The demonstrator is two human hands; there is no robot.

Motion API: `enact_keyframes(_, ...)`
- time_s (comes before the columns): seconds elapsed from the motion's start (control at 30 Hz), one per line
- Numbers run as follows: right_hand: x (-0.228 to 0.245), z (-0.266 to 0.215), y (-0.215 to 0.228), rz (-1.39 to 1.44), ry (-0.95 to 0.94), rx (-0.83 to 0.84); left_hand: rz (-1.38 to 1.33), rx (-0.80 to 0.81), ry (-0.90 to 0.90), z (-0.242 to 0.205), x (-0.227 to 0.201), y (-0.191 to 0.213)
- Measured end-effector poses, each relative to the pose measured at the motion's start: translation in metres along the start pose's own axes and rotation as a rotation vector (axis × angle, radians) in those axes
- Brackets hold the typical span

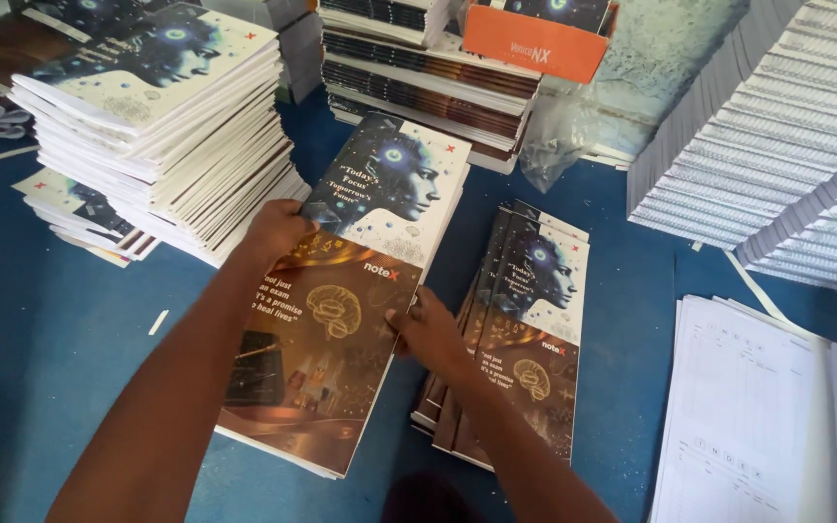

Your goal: The person inserts loose index sheets into printed notebook covers one by one, then places the assembled notebooks into a growing stack. The process repeats with multiple covers and sheets on a blue floor workspace.

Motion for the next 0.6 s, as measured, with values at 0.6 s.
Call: enact_keyframes(0.6,0.028,-0.013,-0.011,-0.398,-0.126,-0.033,0.443,-0.022,0.205,0.031,0.01,-0.022)
Point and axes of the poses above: each hand's wrist, its own z-axis towards the middle knuckle, its own y-axis out of the back of the hand, x = y × z, the point moved 5 cm from there along z, towards the middle knuckle, and after that the axes turned 8 degrees about -y, right-handed, at the moved point
